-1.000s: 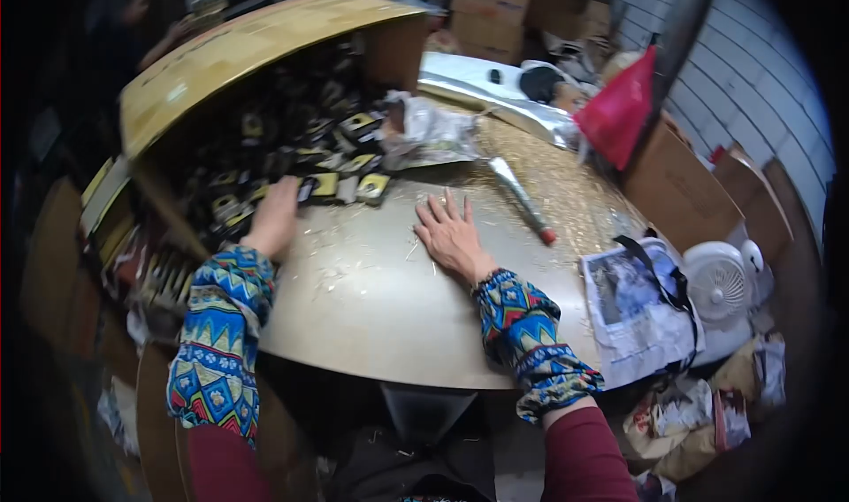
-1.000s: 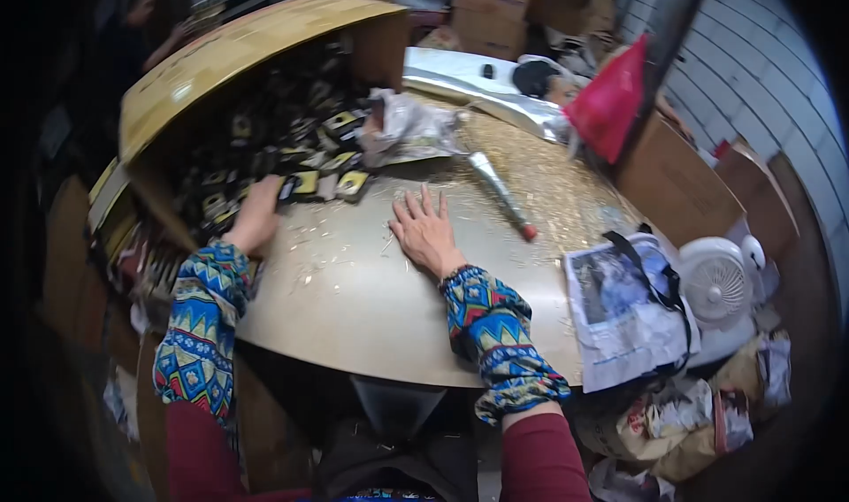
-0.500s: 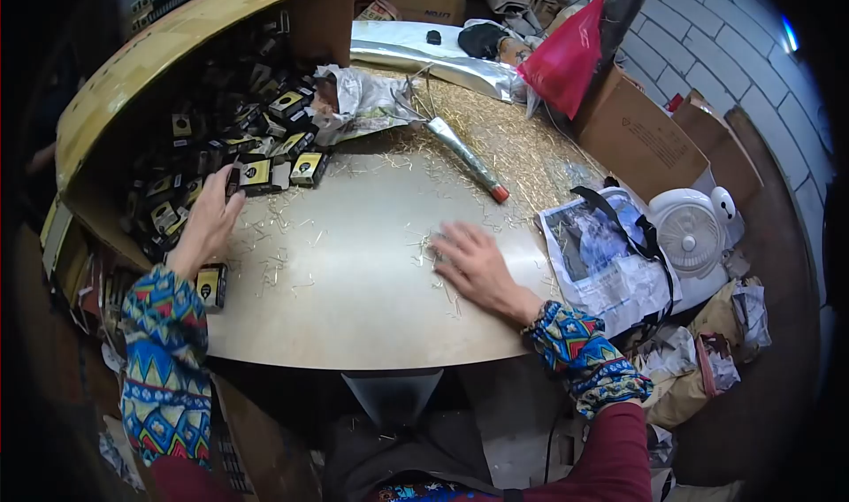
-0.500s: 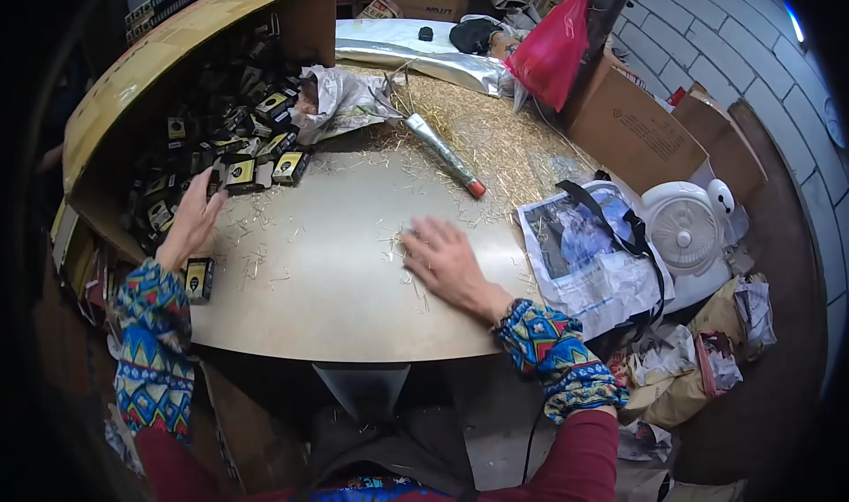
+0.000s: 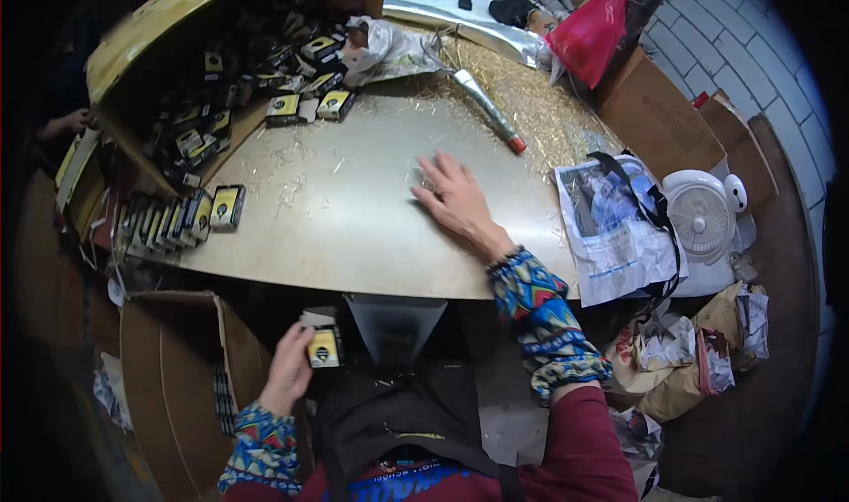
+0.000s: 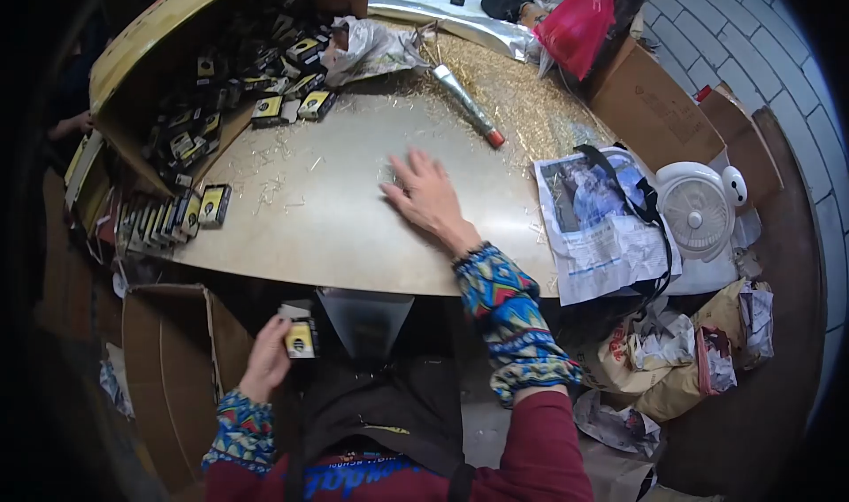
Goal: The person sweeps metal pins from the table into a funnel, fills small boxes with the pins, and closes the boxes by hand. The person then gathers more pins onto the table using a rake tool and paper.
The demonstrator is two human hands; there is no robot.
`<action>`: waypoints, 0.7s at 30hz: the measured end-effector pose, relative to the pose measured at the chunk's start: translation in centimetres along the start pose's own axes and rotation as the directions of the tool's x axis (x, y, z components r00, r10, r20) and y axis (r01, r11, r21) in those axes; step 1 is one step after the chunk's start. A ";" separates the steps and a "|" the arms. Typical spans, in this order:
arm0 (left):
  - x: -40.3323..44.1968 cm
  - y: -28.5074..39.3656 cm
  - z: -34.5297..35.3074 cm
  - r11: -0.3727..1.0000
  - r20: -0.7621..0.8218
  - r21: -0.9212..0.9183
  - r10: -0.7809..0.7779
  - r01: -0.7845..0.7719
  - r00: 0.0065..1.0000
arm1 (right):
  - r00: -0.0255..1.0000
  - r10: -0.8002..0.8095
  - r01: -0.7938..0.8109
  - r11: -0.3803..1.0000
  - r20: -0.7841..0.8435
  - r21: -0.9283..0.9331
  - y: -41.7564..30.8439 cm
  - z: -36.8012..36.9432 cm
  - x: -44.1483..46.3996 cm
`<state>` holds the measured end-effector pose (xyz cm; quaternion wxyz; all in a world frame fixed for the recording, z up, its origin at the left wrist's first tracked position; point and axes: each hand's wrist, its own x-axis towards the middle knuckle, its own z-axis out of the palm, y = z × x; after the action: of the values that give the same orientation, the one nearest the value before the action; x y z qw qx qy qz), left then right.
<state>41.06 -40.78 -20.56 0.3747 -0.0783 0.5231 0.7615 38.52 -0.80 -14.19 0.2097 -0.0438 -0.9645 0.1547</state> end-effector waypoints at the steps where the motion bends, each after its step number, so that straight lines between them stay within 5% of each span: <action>1: -0.5 -1.5 0.0 0.990 0.015 -0.005 -0.141 0.141 0.990 | 0.998 -0.045 0.046 0.999 0.042 -0.023 -1.8 0.5 0.4; 4: -1.4 -5.7 1.9 0.921 -0.071 0.226 -0.309 0.317 0.949 | 0.991 -0.122 0.123 0.992 0.061 -0.004 -6.4 2.7 -0.9; 6: -1.9 -7.5 3.6 0.845 -0.025 0.498 -0.210 0.195 0.977 | 0.996 -0.084 0.083 0.996 0.037 0.045 -9.2 2.6 -2.8; 8: -1.6 -9.2 3.9 0.834 0.060 0.528 -0.225 0.160 0.972 | 0.997 -0.076 0.076 0.997 0.029 0.014 -11.1 2.2 -5.0; 12: -2.2 -9.2 6.2 0.937 -0.016 0.121 -0.328 0.328 0.944 | 0.994 -0.066 0.066 0.998 0.088 0.011 -14.3 0.2 -9.1; 17: -2.3 -10.1 6.7 0.949 -0.099 -0.010 -0.315 0.316 0.944 | 0.970 -0.076 0.095 0.993 0.231 -0.070 -16.9 -3.2 -11.9; 21: -2.9 -9.8 6.8 0.962 -0.072 -0.008 -0.273 0.273 0.959 | 0.953 -0.005 -0.074 0.966 0.302 0.250 -16.5 -7.2 -12.0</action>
<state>51.40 -34.70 -23.33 0.4570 -0.1768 0.5211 0.6988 52.14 -16.22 -7.43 0.0620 -0.0091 -0.9558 0.2874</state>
